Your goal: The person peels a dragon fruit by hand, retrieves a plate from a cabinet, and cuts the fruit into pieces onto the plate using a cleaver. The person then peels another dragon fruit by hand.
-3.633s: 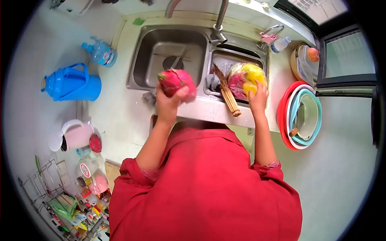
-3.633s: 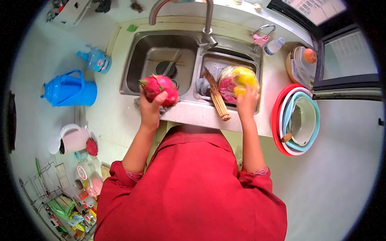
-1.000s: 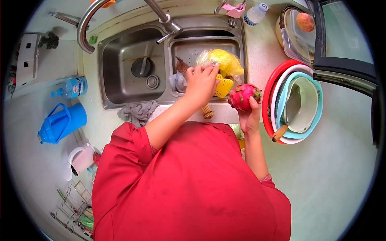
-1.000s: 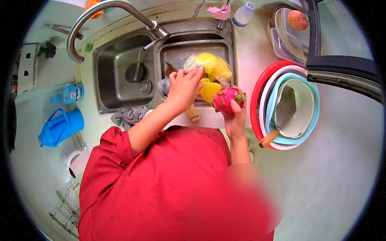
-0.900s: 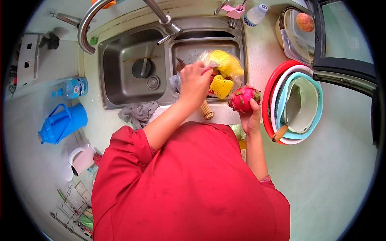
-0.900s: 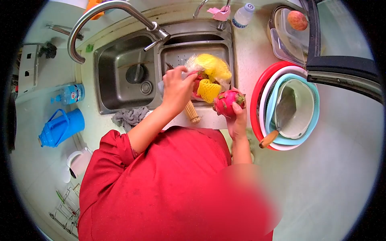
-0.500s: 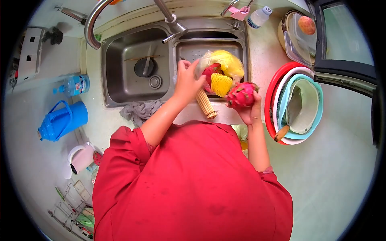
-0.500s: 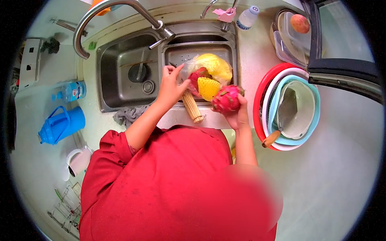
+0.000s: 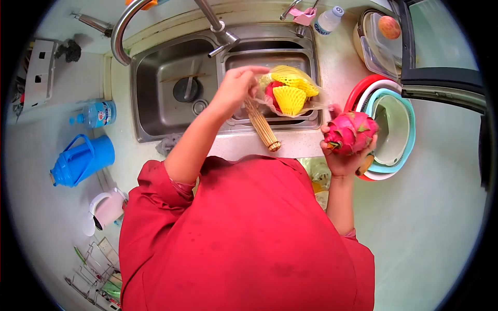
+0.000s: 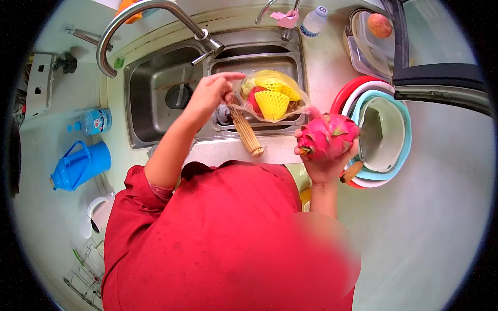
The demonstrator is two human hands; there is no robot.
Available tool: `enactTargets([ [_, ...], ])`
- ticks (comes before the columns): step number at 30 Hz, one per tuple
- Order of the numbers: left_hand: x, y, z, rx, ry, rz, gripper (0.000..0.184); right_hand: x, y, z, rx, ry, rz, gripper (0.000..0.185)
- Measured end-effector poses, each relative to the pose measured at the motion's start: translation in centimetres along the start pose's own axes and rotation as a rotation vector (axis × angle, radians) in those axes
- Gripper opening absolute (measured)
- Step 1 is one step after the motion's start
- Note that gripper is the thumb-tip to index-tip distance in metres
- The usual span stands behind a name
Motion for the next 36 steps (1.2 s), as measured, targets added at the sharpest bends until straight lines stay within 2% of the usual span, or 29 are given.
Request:
enactTargets([
  [3,0.7,-0.2,0.4,-0.231,0.088,0.025,0.038,0.1,1.1,-1.0,-0.186,-0.010,0.033,0.106],
  [6,1.6,1.7,2.7,-0.125,-0.082,-0.002,0.038,0.1,1.6,1.1,-0.446,-0.124,0.054,0.102],
  [9,1.6,4.6,6.9,0.244,-0.413,-0.176,0.042,-0.7,0.7,2.2,-0.563,-0.145,0.034,0.102],
  [13,-5.5,2.5,7.1,0.395,-0.802,-0.403,0.041,-1.8,0.2,2.7,-0.457,-0.063,-0.023,0.104],
  [14,-6.5,2.6,6.5,0.351,-0.810,-0.420,0.038,-2.0,0.4,2.3,-0.444,-0.088,-0.007,0.106],
  [17,-7.9,3.1,2.8,0.648,-0.722,-0.632,0.036,-2.1,0.7,0.8,-0.408,-0.044,0.039,0.106],
  [18,-7.7,3.5,1.3,0.721,-0.637,-0.640,0.038,-2.0,0.8,1.0,-0.445,-0.034,0.036,0.109],
  [21,-8.1,3.9,-4.2,1.190,-0.678,-0.822,0.040,-2.9,1.2,1.9,-0.479,-0.084,0.048,0.108],
  [22,-7.1,4.7,-4.3,1.306,-0.791,-0.867,0.032,-3.0,1.0,1.8,-0.412,-0.071,0.043,0.108],
  [25,-4.6,5.6,-3.5,1.428,-0.784,-0.810,0.020,-3.0,0.8,1.4,-0.273,-0.057,0.047,0.105],
  [26,-4.5,5.3,-3.6,1.433,-0.773,-0.876,0.009,-2.9,1.0,1.2,-0.268,-0.069,0.065,0.104],
  [29,-7.0,1.0,-3.8,1.279,-0.767,-1.001,0.008,-2.4,2.1,0.2,-0.292,-0.047,0.117,0.102],
  [30,-7.9,-0.2,-3.6,1.171,-0.766,-1.009,0.007,-2.3,2.3,-0.5,-0.272,-0.035,0.136,0.102],
  [33,-6.9,1.0,-3.3,1.164,-0.629,-0.963,0.009,-2.4,2.7,-1.0,-0.276,0.002,0.140,0.099],
  [34,-6.0,2.4,-3.1,1.232,-0.539,-0.905,0.019,-2.4,2.6,-0.6,-0.318,-0.018,0.122,0.098],
  [36,-6.2,3.7,-2.6,1.177,-0.563,-0.876,0.027,-2.7,2.2,0.0,-0.425,-0.050,0.104,0.093],
])
Point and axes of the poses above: each hand's wrist, its own x-axis towards the middle knuckle, its own z-axis out of the back of the hand, y = z × x, the point moved 9 cm from there along x, towards the middle knuckle, and after that the axes turned 15 degrees about z, right-handed, at the moved point
